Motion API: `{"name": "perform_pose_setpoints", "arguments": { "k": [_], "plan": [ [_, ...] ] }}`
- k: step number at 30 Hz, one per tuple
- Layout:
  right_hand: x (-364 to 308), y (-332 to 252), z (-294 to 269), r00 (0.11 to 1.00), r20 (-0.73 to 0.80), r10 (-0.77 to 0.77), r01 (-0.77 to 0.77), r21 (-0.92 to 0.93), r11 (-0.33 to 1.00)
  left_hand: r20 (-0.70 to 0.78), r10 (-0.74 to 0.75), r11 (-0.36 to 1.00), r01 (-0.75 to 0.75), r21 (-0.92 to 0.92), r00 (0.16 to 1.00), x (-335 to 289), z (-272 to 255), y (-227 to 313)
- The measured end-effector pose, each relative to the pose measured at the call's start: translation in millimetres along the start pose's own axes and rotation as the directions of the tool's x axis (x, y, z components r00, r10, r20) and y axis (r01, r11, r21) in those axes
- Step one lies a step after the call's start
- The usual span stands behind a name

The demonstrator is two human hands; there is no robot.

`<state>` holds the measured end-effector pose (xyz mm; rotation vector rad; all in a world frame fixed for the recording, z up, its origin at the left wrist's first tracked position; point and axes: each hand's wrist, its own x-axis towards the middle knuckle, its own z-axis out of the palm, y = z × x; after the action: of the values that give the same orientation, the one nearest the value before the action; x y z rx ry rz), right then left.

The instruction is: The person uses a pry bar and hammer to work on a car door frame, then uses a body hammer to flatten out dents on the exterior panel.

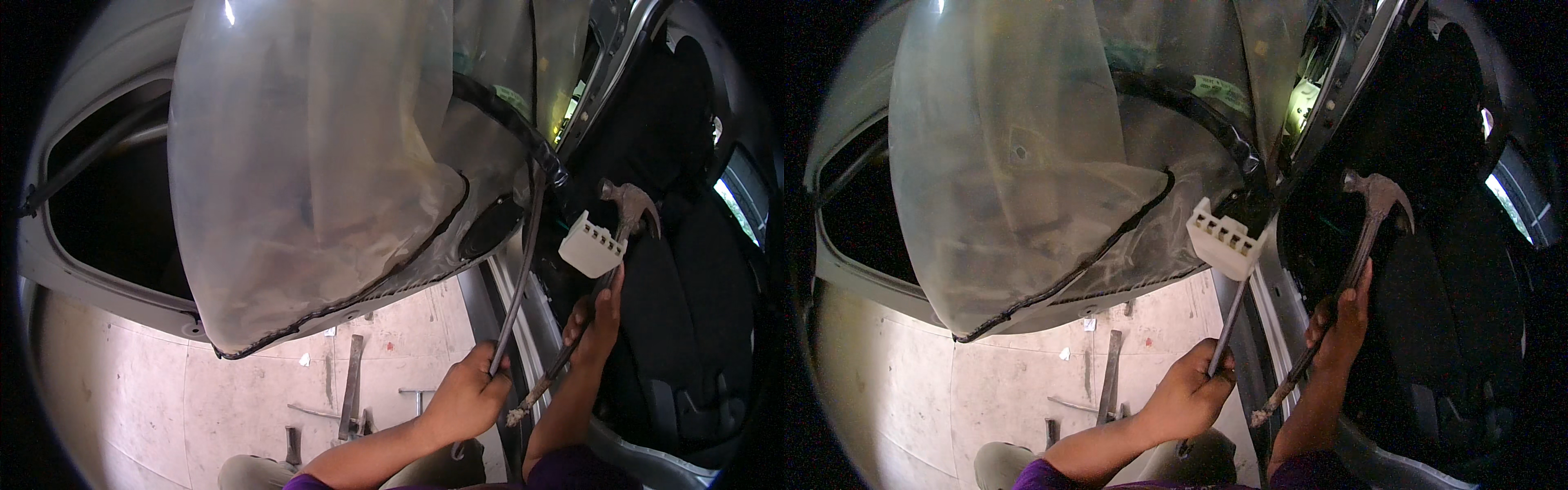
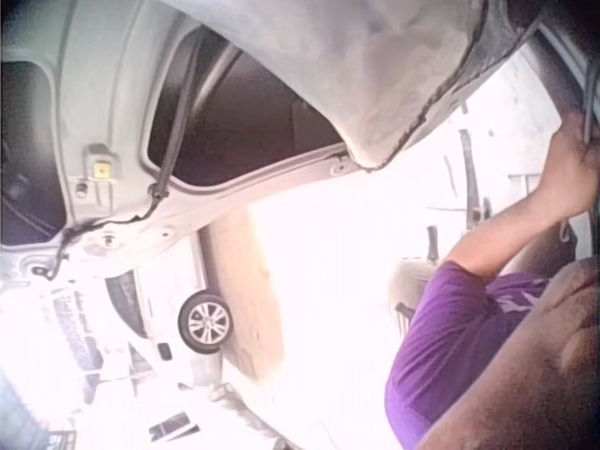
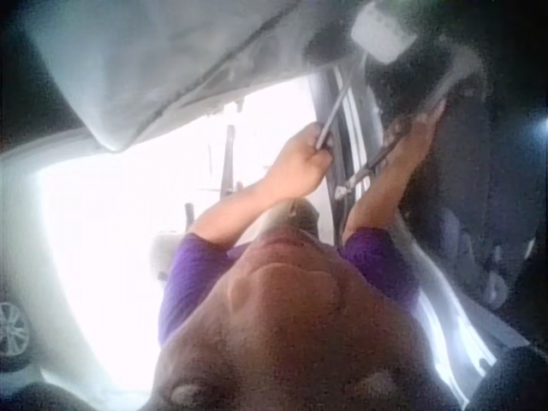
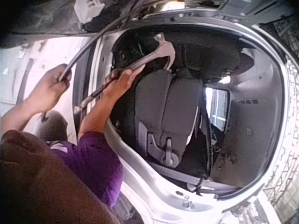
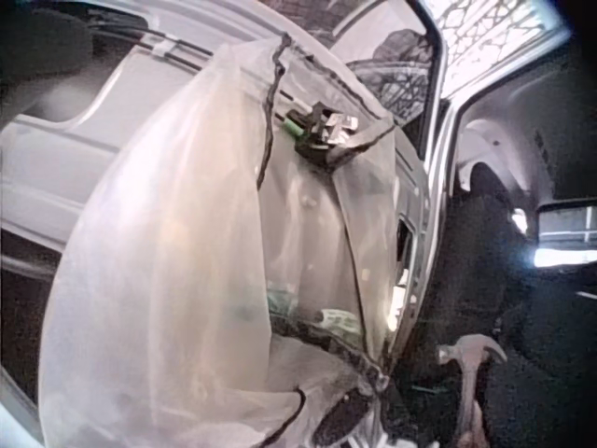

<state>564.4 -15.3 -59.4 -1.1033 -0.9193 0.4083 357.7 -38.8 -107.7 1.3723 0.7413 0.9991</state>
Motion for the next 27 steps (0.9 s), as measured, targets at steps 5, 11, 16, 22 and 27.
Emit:
{"name": "perform_pose_setpoints", "arguments": {
  "k": [5,11,16,22,27],
  "plan": [
    [-2,-1,3,1.0,0.025,0.0,0.0,-0.003,1.0,0.01,0.003,1.0,-0.004,0.018,1.0,7,-2,11],
    [5,0,5,0.999,0.049,-0.005,0.005,-0.002,1.0,0.003,0.024,0.999,-0.024,-0.029,1.0,19,0,11],
    [13,6,2,0.996,0.081,0.045,-0.048,0.043,0.998,0.026,0.031,0.996,-0.028,-0.082,0.999,27,4,18],
    [27,-2,14,0.989,0.135,-0.057,0.042,0.108,0.993,0.04,-0.047,0.98,0.054,-0.19,0.998,22,5,38],
    [52,-11,35,0.984,0.15,-0.091,0.078,0.088,0.993,0.064,-0.152,0.934,0.165,-0.317,0.986,12,2,50]
  ]
}}
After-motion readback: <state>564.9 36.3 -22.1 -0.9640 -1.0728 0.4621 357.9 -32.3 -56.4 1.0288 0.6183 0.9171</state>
